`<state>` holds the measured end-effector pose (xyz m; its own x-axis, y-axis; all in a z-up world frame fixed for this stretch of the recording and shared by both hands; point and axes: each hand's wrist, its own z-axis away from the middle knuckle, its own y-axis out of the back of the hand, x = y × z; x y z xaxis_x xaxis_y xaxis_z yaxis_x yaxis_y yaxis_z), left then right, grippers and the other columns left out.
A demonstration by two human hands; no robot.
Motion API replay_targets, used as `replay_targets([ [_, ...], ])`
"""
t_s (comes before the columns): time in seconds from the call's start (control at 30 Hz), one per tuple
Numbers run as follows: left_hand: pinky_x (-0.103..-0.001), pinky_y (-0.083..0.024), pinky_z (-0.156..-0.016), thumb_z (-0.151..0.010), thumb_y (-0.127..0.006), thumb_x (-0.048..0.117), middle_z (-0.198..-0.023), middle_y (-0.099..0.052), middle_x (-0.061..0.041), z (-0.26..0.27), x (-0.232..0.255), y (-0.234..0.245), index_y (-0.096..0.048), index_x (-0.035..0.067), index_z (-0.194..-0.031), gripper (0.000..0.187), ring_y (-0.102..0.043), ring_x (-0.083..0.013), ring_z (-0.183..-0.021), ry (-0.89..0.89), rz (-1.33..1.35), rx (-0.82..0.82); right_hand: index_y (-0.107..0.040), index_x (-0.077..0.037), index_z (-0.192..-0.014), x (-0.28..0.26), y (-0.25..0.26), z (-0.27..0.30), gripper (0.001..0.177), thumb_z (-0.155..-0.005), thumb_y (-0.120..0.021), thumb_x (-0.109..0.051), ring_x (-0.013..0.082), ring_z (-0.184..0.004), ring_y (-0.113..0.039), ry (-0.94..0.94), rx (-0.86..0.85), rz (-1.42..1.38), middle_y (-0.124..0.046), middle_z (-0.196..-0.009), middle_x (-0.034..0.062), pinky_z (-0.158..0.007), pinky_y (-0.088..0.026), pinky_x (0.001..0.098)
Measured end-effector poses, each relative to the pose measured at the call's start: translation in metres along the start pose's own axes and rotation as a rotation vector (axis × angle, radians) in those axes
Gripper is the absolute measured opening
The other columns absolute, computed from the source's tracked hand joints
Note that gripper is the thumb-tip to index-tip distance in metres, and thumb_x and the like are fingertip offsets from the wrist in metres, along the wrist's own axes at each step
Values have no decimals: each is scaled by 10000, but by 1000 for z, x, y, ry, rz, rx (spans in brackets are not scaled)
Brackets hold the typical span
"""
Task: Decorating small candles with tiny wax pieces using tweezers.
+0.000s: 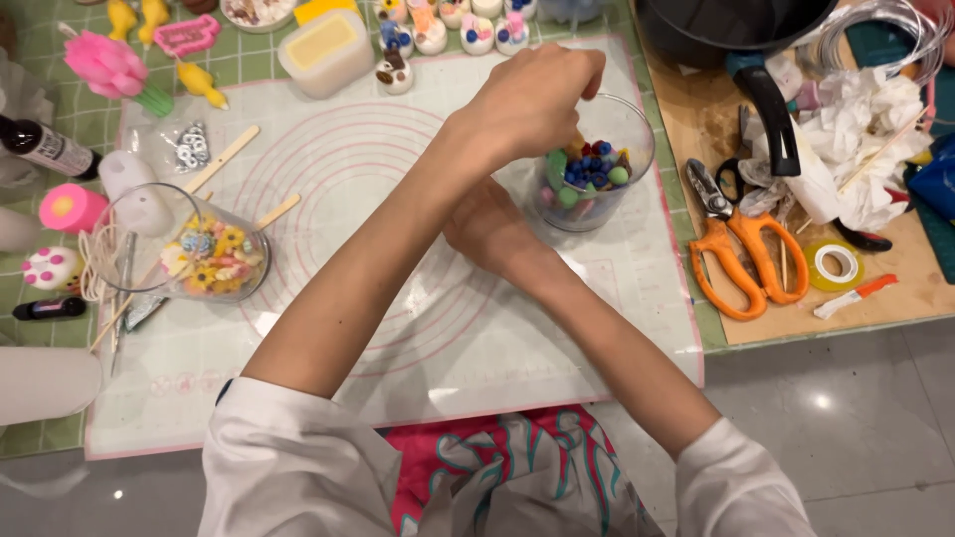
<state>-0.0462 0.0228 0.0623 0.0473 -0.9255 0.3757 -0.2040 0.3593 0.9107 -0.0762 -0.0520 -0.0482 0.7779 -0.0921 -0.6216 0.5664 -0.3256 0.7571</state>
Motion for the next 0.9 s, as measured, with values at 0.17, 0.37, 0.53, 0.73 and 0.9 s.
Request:
replay_targets([
  [0.17, -516, -558, -738, -751, -722, 65, -933, -700, -240, 7, -3, -2, -670, -11, -903, 177, -691, -422, -902, 95, -26, 71, -642, -3, -1149, -47, 63, 56, 241, -928, -653, -99, 374, -1047, -640, 345, -13, 169, -685, -1097, 187, -907, -504, 472],
  [0.37, -513, -579, -731, -793, -656, 39, -894, -703, -257, 38, 5, -23, -697, -19, -895, 124, -708, -426, -850, 82, 19, 88, -623, -98, -1279, 20, 130, 158, 392, -930, -797, -57, 216, -1066, -685, 302, 292, -202, -720, -1157, 97, -977, -534, 349],
  [0.53, -528, -561, -678, -847, -639, 45, -824, -719, -221, 83, 51, -21, -698, 29, -1067, 229, -700, -431, -769, -113, 123, 266, -251, -54, -1611, 48, 134, 162, 1159, -710, -957, -231, 252, -1370, -527, 163, 482, -115, -470, -1533, 158, -1170, -463, 377],
  [0.73, -469, -555, -751, -931, -650, 86, -891, -746, -139, 100, 53, -18, -685, 64, -1132, 205, -706, -361, -781, -130, 111, 345, -231, -27, -1586, 58, 109, 138, 1265, -625, -1020, -254, 362, -1483, -408, 116, 406, 33, -321, -1598, 242, -1233, -396, 434],
  [0.9, -510, -375, -1090, -933, -696, 110, -1398, -537, -143, 108, 59, -16, -687, 64, -1176, 248, -504, -309, -1324, -220, -103, 464, -290, -54, -1576, 49, 106, 129, 1189, -658, -1024, -226, 316, -1414, -539, 79, 401, -91, -421, -1568, 167, -1222, -465, 429],
])
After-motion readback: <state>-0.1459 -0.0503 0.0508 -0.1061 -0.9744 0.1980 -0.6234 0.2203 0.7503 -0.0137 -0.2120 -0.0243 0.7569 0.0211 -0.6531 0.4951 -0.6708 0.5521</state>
